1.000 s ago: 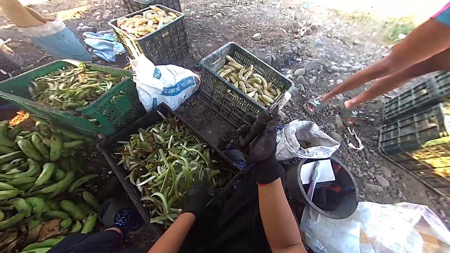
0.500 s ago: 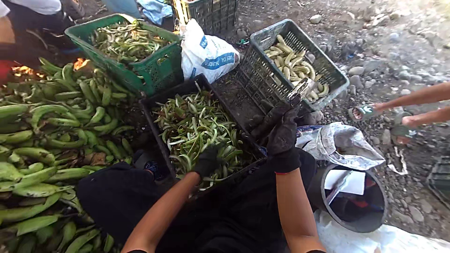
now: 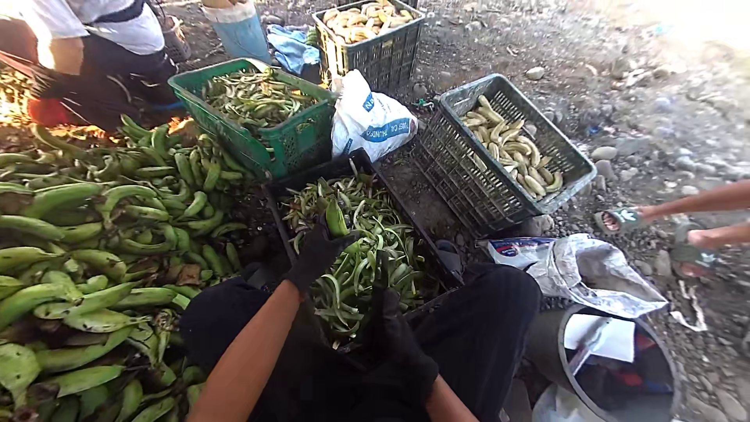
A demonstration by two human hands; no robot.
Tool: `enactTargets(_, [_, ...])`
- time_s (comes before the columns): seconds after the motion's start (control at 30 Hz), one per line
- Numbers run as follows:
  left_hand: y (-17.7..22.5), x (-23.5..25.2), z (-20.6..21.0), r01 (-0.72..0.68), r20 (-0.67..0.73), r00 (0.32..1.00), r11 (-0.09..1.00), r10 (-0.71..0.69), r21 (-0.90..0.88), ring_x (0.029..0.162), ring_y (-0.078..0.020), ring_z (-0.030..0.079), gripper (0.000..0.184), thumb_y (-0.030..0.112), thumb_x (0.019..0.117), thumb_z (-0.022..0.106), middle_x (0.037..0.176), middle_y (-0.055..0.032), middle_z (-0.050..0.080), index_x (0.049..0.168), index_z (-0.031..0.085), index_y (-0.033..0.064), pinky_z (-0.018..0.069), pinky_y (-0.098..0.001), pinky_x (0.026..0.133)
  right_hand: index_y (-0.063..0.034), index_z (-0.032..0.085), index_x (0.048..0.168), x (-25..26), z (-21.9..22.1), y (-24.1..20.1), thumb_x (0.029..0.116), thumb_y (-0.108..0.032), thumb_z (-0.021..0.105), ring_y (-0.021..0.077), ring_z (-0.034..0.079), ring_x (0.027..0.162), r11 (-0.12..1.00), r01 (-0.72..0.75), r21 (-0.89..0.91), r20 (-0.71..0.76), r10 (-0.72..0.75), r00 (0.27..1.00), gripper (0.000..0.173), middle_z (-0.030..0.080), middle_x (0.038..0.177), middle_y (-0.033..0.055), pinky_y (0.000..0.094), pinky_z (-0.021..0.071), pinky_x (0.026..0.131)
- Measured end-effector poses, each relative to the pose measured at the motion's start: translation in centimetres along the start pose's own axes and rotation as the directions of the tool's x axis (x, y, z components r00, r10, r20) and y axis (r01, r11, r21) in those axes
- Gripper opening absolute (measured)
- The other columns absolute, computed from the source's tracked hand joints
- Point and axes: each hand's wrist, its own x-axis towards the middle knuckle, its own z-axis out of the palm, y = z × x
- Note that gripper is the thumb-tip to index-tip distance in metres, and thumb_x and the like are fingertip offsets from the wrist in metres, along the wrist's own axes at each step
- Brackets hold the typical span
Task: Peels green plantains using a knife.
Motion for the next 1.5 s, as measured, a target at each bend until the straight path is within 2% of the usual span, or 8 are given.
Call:
enactTargets(0.33, [-0.2,-0.8,1.8,-0.272,-0.088,0.961,0.947,0.261,-0.169,0.102,-0.006,0.065,0.067,0.008,0.0928,0.069,0.125,-0.0032,0.063,0.152,0.036,0.0104,0.0564,-0.0244,0.086,-0.0121,0.066,0.102,0.2,4.9,-12.1,0.0916,-0.082,0.034,0.0049,0.059,0.045,0.711,0.703,-0.023,-0.023,-0.703,0.711,0.077,0.06,0.055,-0.0081,0.0252,0.0538,0.045])
enactTargets(0.47, [0.6,-1.3,2.0,-0.325,-0.138,0.945,0.896,0.296,-0.302,0.106,-0.0106,0.066,0.065,0.008,0.0934,0.068,0.129,-0.0034,0.063,0.15,0.037,0.0103,0.0587,-0.029,0.088,0.0044,0.049,0.141,2.5,1.8,-1.2,0.1119,-0.036,0.027,0.0133,0.06,0.058,0.938,0.143,-0.315,-0.026,-0.159,0.987,0.054,0.064,0.077,0.0073,0.0331,0.0555,0.055])
enactTargets(0.6, [2.3,-0.6,0.8,-0.219,-0.16,0.972,0.911,0.173,-0.35,0.092,-0.0102,0.068,0.068,0.01,0.0941,0.069,0.125,-0.0053,0.065,0.154,0.037,0.0139,0.0585,-0.0266,0.074,-0.0019,0.049,0.135,1.5,1.7,4.6,0.1126,-0.04,0.024,0.016,0.062,0.059,0.932,-0.253,-0.258,-0.085,0.239,0.967,0.051,0.063,0.08,0.0067,0.0353,0.0568,0.055])
enactTargets(0.7, [1.0,-0.8,0.4,-0.153,-0.098,0.988,0.856,0.121,-0.493,0.095,-0.0148,0.069,0.061,0.04,0.102,0.057,0.12,-0.004,0.067,0.156,0.033,0.0221,0.06,-0.0319,0.079,-0.0014,0.048,0.135,2.6,1.3,1.9,0.1114,-0.045,0.027,0.0143,0.063,0.058,0.983,-0.045,-0.179,-0.097,0.027,0.995,0.054,0.063,0.074,0.0033,0.0335,0.058,0.055])
enactTargets(0.87, [0.4,-0.6,0.6,-0.165,-0.124,0.985,0.838,0.117,-0.52,0.07,-0.0127,0.068,0.068,0.065,0.1031,0.015,0.086,-0.0017,0.07,0.135,0.05,0.0157,0.0596,-0.031,0.061,-0.0056,0.047,0.153,5.3,-1.1,-4.2,0.1027,-0.052,0.042,0.0256,0.055,0.13,0.661,0.33,-0.674,0.039,-0.413,0.91,0.069,0.059,0.14,0.0203,0.0451,0.0433,0.111])
enactTargets(1.03, [0.2,-0.8,0.9,-0.088,-0.072,0.996,0.834,0.057,-0.544,0.07,-0.0113,0.067,0.072,0.069,0.1022,0.014,0.088,-0.0022,0.07,0.137,0.052,0.0182,0.0586,-0.0294,0.061,-0.0403,0.057,0.146,5.3,-0.3,-6.8,0.0841,-0.089,0.037,0.0461,0.058,0.114,0.231,0.137,-0.963,0.036,-0.394,0.919,0.081,0.065,0.121,0.0235,0.0649,0.0466,0.087])
enactTargets(1.37, [0.7,-2.1,2.8,0.006,0.005,1.0,0.907,-0.005,-0.422,0.059,-0.0179,0.065,0.066,0.053,0.1076,0.012,0.075,-0.0086,0.066,0.135,0.05,0.0069,0.0582,-0.0329,0.055,-0.0139,0.056,0.138,11.0,-0.7,-9.6,0.1075,-0.043,0.045,0.0461,0.061,0.111,0.462,0.02,-0.887,-0.188,-0.399,0.898,0.044,0.063,0.121,0.0254,0.0698,0.0471,0.086])
enactTargets(1.5, [0.6,-0.9,0.5,-0.081,-0.063,0.997,0.75,0.052,-0.656,0.071,-0.0118,0.067,0.059,0.061,0.1043,0.023,0.085,-0.0011,0.069,0.12,0.058,0.0161,0.0591,-0.0301,0.061,-0.0166,0.065,0.135,8.6,1.3,-9.9,0.1017,-0.058,0.045,0.0444,0.06,0.116,0.261,0.018,-0.965,-0.097,-0.42,0.902,0.056,0.066,0.123,0.0218,0.0656,0.0476,0.088])
